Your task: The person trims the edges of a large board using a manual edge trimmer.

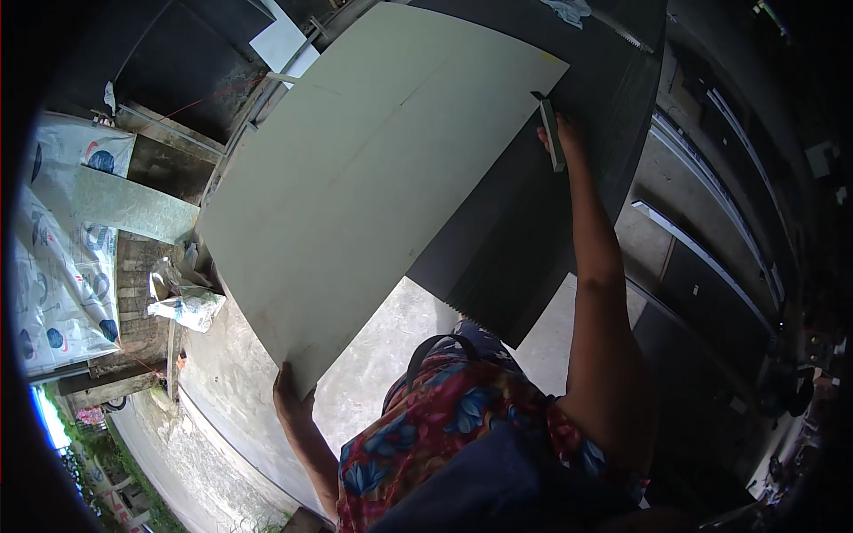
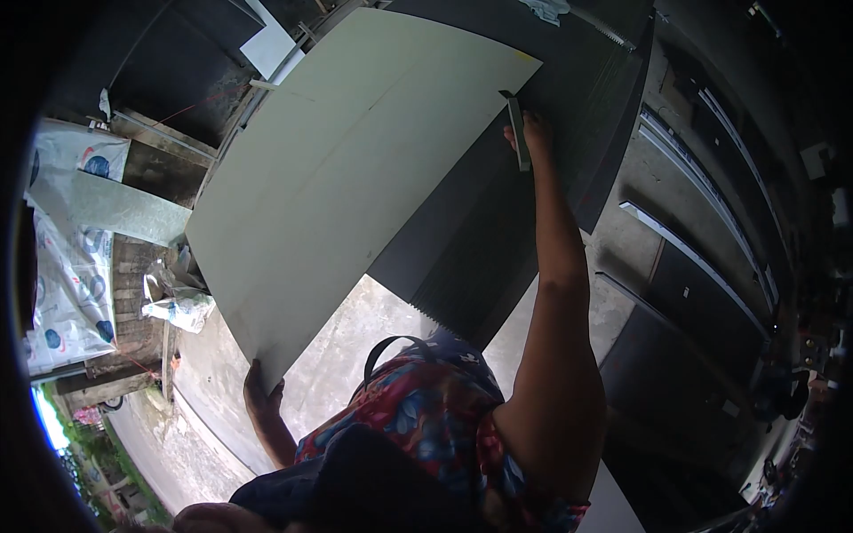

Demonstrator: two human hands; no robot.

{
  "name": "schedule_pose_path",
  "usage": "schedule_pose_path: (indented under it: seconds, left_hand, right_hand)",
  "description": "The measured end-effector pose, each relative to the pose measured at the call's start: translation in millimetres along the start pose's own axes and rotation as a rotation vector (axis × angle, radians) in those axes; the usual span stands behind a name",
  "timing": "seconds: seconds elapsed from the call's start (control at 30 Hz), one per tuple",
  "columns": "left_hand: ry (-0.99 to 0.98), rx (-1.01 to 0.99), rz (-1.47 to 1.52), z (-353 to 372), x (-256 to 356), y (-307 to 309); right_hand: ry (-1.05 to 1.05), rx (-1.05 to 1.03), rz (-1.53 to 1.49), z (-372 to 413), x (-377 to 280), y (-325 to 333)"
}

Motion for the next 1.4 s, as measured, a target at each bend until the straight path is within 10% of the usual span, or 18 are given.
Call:
schedule_pose_path:
  seconds: [0.17,0.3,0.5,0.8,1.0,1.4]
  left_hand:
    - [0.465,0.196,0.529,38.8,-88.9,-24.1]
    - [-0.097,-0.062,-0.096,8.8,-15.1,-2.9]
    - [-0.103,-0.014,-0.03,9.0,-18.9,-2.7]
    - [0.115,-0.056,0.146,-6.2,-10.4,-12.5]
    - [0.762,0.218,1.155,9.6,-53.9,-49.3]
    - [0.76,0.227,1.225,1.2,-41.8,-55.9]
  right_hand:
    - [-0.019,-0.078,0.034,21.0,21.5,-10.0]
    - [-0.027,-0.122,0.039,59.4,49.2,-29.6]
    - [0.007,-0.113,0.058,115.2,75.3,-55.3]
    - [0.006,-0.164,0.084,187.1,118.6,-94.0]
    - [-0.026,-0.237,0.121,243.8,147.0,-127.0]
    - [-0.035,-0.363,0.13,297.1,187.8,-164.7]
Point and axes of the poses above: each hand's wrist, its own z-axis away from the middle knuckle, its own y-axis out of the back of the hand, x = y × z, the point moved 7 cm from there along -z, towards the middle knuckle, and after that the axes turned 15 degrees about -y, right-handed, at the moved point
